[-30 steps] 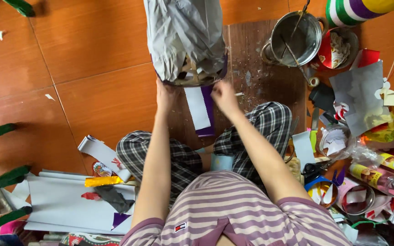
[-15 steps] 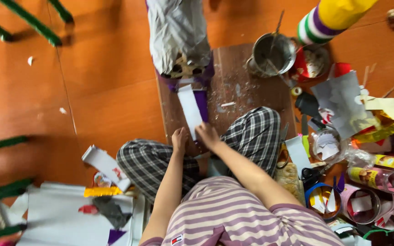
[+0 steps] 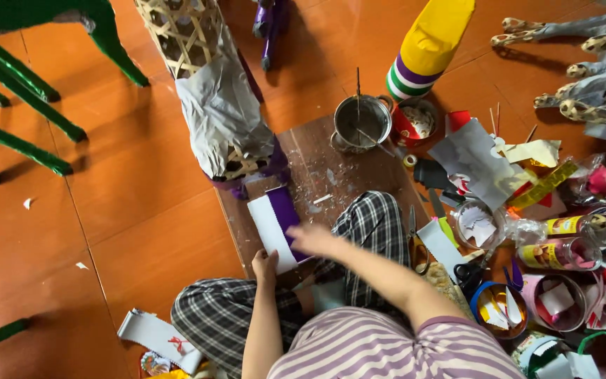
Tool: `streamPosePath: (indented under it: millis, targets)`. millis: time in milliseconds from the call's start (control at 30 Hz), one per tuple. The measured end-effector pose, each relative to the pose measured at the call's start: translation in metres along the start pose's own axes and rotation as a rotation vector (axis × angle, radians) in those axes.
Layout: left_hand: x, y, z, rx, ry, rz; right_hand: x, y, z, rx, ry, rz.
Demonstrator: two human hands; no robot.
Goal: Decorating a giraffe model by cutting and applying paper strips
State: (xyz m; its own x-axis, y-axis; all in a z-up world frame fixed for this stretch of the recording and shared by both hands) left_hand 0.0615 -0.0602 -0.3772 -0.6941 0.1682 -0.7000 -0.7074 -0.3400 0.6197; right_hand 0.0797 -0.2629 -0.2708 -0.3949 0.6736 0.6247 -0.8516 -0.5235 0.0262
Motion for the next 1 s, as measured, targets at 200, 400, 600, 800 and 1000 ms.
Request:
streamPosePath:
  millis: [200,400,600,800,1000]
  targets:
    - [-0.004,0.002,-0.003,-0.102,-0.327,-0.111,-0.181,0.015,0.165,-0.274,0.700,-0.468]
    - [-0.001,-0.001,-0.001,-0.157,-0.522,-0.150,-0.223,0.041,0.188,-0.138,0.569,-0.621]
    - [0.001,0.005,0.005,-0.308,-0.541,-0.253,-0.142,0.041,0.191,-0.313,0.375,-0.681]
    - [0.006,-0.004,0.001,-0.384,-0.462,-0.306,-0.131,0.048,0.127,-0.764,-0.203,-0.724]
    - [0.013,-0.006,0.004,-0.133,-0.031,-0.153,-0.129,0.031,0.102,-0.786,-1.230,-0.844]
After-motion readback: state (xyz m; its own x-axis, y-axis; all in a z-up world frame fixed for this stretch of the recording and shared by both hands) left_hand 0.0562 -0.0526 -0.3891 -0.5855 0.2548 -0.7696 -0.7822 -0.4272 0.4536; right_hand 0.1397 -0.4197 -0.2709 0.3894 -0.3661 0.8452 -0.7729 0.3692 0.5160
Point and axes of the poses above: each hand's wrist, its own y-axis away from the middle knuckle, its own z-axis out of the back of the hand, x = y × z, the point moved 3 cm from there along -y, towards the middle knuckle, and after that the axes turned 9 degrees about z, right-handed, at the moved point
